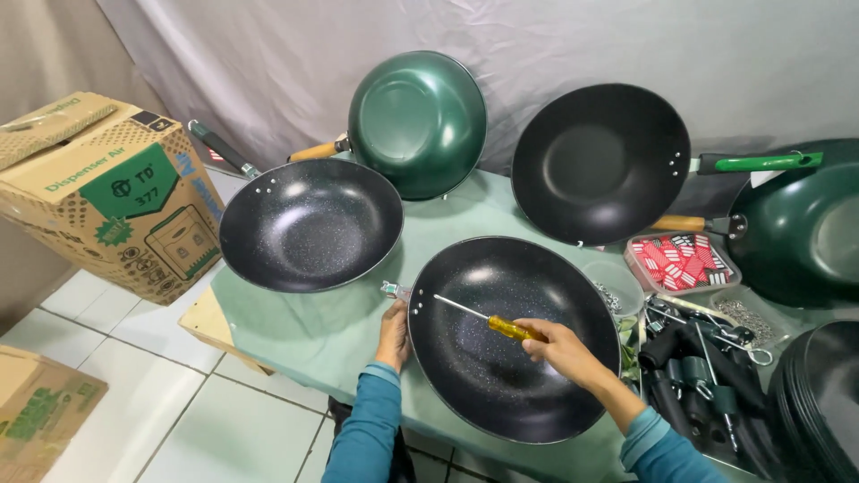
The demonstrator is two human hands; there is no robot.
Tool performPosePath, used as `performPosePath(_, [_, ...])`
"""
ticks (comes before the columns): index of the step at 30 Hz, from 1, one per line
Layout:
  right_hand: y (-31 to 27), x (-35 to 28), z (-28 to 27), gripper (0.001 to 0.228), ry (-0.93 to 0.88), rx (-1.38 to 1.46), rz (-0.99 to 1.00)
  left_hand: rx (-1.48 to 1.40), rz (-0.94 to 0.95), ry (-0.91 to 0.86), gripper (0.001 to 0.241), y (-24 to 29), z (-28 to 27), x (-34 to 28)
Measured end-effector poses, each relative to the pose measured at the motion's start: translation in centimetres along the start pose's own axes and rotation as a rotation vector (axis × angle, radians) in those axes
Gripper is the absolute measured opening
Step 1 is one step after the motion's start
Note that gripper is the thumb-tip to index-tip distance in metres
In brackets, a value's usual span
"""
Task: Assembling a metal handle bracket onto a frying pan using a screwdriver and screws.
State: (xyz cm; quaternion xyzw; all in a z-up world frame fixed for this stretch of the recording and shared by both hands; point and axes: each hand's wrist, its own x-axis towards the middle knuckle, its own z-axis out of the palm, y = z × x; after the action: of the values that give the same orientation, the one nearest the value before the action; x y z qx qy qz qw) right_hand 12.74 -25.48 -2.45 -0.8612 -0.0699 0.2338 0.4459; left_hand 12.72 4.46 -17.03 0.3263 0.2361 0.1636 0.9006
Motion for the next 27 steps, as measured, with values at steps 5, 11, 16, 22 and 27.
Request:
performPosePath(5, [-1.4, 1.1, 0.5, 0.046, -0.046, -0.015, -0.051, -0.047, 0.018, -0.022, 0.009, 1.1, 1.0, -1.6])
performPosePath(11, [-0.5, 2.6, 0.7, 0.044, -0.057, -0.057, -0.082, -0.09, 0.018, -0.047, 0.012, 0.0, -0.3, 0.0])
performPosePath(16, [-0.6, 2.7, 0.8, 0.043, -0.033, -0.035, -0.104, -0.076, 0.031, -0.056, 0.013, 1.3, 0.7, -1.7])
performPosePath(22, [-0.6, 2.5, 0.8, 0.049, 0.136, 0.214, -0.157, -0.088, 0.026, -0.063, 0.011, 1.3, 0.8, -1.7])
performPosePath(27, [0.5, 2.9, 2.6, 0.031, 0.255, 0.534, -0.124, -0.082, 0.026, -0.053, 0.009, 0.6, 0.2, -1.1])
